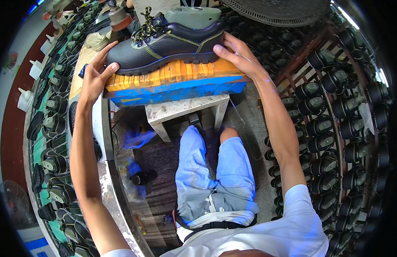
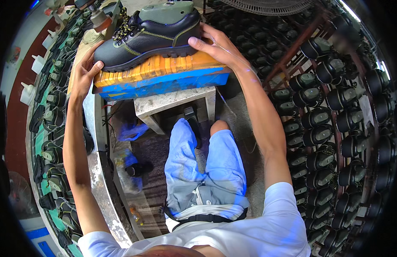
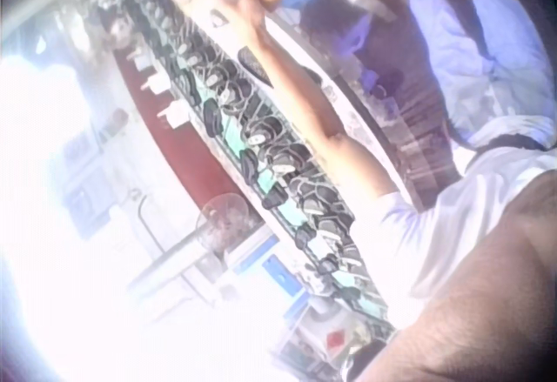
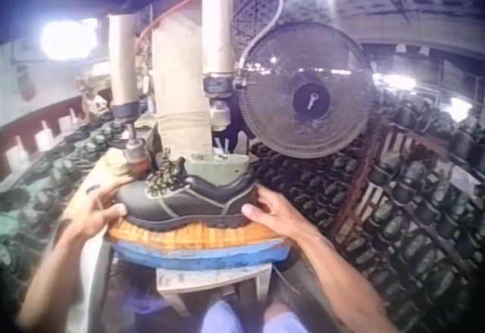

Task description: The person applies a blue liquid to the seams of a shoe using a brush and then places the shoe onto a rack with other shoes.

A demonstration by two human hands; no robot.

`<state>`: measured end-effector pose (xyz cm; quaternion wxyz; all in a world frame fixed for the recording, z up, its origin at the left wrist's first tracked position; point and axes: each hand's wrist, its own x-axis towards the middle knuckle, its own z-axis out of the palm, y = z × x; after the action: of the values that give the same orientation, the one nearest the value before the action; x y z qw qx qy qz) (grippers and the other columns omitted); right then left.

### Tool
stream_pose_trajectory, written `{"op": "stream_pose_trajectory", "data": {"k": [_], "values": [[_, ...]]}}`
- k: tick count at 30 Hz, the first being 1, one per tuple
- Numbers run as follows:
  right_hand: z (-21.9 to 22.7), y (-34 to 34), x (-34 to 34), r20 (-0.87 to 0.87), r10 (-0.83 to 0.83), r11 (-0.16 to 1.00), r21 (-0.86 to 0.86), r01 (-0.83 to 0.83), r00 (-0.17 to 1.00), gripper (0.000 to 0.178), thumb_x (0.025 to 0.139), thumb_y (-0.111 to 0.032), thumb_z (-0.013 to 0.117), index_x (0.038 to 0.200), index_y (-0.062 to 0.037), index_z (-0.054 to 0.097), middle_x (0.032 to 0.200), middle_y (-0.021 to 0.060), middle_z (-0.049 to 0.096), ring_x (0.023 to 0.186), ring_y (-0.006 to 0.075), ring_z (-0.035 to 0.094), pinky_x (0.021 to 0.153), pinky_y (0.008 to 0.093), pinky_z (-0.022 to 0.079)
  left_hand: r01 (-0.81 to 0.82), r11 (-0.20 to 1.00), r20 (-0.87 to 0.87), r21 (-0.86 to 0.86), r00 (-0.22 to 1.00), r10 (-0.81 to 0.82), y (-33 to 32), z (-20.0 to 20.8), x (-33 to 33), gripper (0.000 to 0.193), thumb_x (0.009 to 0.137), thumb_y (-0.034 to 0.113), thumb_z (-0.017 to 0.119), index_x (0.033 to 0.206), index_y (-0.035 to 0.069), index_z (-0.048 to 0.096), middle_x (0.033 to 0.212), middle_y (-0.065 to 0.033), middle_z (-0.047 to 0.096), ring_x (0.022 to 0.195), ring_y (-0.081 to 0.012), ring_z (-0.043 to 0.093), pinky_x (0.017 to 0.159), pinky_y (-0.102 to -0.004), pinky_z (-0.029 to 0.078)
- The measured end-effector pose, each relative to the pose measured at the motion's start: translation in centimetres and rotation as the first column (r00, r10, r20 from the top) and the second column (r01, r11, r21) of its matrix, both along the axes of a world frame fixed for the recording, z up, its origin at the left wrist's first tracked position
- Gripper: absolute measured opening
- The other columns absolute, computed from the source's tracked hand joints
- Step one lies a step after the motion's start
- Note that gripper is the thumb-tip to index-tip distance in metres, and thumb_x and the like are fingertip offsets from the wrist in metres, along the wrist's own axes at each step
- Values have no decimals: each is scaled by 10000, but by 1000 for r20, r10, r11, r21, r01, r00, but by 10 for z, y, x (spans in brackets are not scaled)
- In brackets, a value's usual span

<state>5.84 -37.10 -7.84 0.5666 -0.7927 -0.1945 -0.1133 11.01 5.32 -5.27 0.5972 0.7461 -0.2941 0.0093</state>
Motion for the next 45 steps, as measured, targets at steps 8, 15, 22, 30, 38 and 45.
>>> {"op": "stream_pose_trajectory", "data": {"k": [8,15,22,30,38,45], "values": [[1,-2,-7,37,-31,998,-62,33,999,679,959,-443,777,1457,-21,587,1370,166,683,1273,250,638,1124,400,472,-34,993,32,109,999,31,-2,4,-4,722,961,200,787,1576,1,465,1435,-154,623,1309,-215,595,1152,-343,425],[-6,-4,-9,39,-14,999,-43,16,999,648,955,-434,786,1421,-15,622,1308,151,710,1217,225,660,1083,372,492,0,990,21,141,1000,-3,3,5,1,769,902,102,805,1582,6,459,1448,-140,619,1293,-201,607,1134,-350,460],[-31,-15,-5,206,-130,960,272,71,970,726,1076,-430,574,1592,35,363,1303,173,711,1170,240,680,1098,372,475,-149,983,133,111,982,134,7,-9,-25,744,864,32,822,1550,46,533,1293,-71,681,1053,-115,633,956,-268,522],[-199,-52,-95,-490,-480,695,294,656,728,458,1069,-260,465,1413,-28,658,965,-23,602,863,82,535,788,227,449,-631,775,566,-23,631,530,-80,-54,-150,494,979,235,731,1429,51,642,1146,-115,624,962,-204,591,802,-304,486],[-65,-2,-159,-5,-286,792,562,239,958,476,972,-173,429,1173,163,701,797,23,545,679,76,354,619,254,285,-496,868,798,20,531,285,-160,-86,-221,554,790,62,795,1337,78,711,1422,-157,644,1130,-310,630,993,-398,484],[31,37,-201,637,-74,936,-222,274,768,311,905,-26,509,1034,66,777,752,64,616,624,113,529,567,244,390,-653,744,891,142,411,191,-252,-97,-227,399,901,211,579,1237,34,700,1427,-154,618,1291,-311,562,1126,-432,406]]}}
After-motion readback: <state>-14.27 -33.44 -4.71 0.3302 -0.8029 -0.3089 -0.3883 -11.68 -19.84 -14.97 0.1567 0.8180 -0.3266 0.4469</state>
